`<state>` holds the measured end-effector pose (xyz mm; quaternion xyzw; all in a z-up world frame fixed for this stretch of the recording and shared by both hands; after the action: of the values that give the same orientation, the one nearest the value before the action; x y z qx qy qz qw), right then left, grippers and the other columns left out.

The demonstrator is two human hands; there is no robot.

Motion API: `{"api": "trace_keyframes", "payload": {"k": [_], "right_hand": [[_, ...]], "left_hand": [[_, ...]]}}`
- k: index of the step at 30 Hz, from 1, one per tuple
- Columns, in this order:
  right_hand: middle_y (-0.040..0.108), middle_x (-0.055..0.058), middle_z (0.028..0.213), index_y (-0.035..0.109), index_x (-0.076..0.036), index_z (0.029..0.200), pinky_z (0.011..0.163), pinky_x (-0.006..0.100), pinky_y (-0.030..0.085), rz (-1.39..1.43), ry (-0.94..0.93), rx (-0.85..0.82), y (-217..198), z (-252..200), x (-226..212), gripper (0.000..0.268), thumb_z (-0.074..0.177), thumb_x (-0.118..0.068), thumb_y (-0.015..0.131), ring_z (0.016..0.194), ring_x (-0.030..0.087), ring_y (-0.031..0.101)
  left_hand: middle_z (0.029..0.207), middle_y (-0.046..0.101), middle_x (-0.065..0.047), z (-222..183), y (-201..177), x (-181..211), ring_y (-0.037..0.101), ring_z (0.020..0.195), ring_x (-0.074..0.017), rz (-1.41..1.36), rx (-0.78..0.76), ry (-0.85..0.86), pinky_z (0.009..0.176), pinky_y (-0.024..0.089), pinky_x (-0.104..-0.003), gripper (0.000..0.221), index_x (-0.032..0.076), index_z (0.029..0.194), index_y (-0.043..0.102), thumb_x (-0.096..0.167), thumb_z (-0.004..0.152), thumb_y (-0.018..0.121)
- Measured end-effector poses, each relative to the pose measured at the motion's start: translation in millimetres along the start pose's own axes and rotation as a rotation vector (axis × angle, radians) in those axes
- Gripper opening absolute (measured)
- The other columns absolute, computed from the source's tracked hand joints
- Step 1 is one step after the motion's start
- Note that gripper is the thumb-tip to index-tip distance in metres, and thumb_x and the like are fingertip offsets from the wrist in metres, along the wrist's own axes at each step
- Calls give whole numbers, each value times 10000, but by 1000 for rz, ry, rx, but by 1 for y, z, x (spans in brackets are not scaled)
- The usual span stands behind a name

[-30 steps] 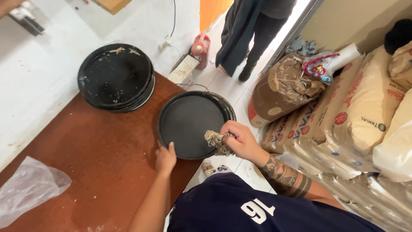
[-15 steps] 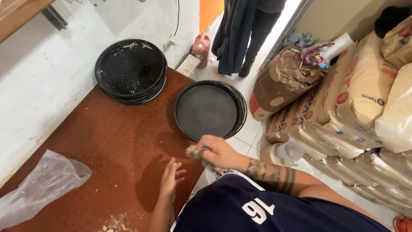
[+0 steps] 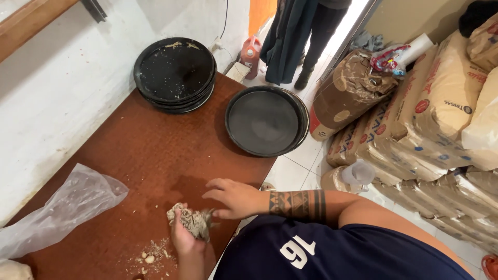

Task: Greasing and stacking circular baking pans on a wooden table

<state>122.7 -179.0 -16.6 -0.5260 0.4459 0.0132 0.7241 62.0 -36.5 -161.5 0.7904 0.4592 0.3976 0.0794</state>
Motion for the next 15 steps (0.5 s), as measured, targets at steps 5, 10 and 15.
{"api": "trace_keyframes", "payload": {"k": [5, 10, 15], "right_hand": [[461, 208, 1443, 515, -88, 1450, 1093, 475, 409, 3, 171, -142, 20, -24, 33, 647, 916, -419, 668, 1297, 395, 513], [468, 175, 1472, 492, -123, 1479, 1050, 501, 442, 28, 280, -274, 23, -29, 39, 658, 932, -467, 618, 1319, 374, 503], [576, 203, 1383, 500, -78, 1462, 1095, 399, 419, 189, 125, -252, 43, -12, 31, 696, 932, -521, 592, 1284, 343, 555]], "left_hand": [[1554, 464, -153, -74, -16, 55, 507, 1345, -421, 614, 564, -42, 938, 538, -512, 942, 67, 1505, 475, 782, 892, 440], [1524, 491, -161, -56, -20, 56, 523, 1361, -334, 479, 509, 107, 1071, 480, -452, 884, 10, 1486, 449, 699, 932, 456], [1439, 574, -204, -79, 30, 72, 564, 1306, -409, 786, 410, 49, 1066, 483, -550, 857, 33, 1424, 552, 698, 980, 243]]}}
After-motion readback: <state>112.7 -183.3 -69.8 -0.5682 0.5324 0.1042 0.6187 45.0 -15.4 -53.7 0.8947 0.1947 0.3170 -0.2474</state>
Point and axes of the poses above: each hand's wrist, its own z-axis towards the middle knuckle, its own y-axis out of the palm, x = y × z, the point moved 10 cm from there along z, towards the middle knuckle
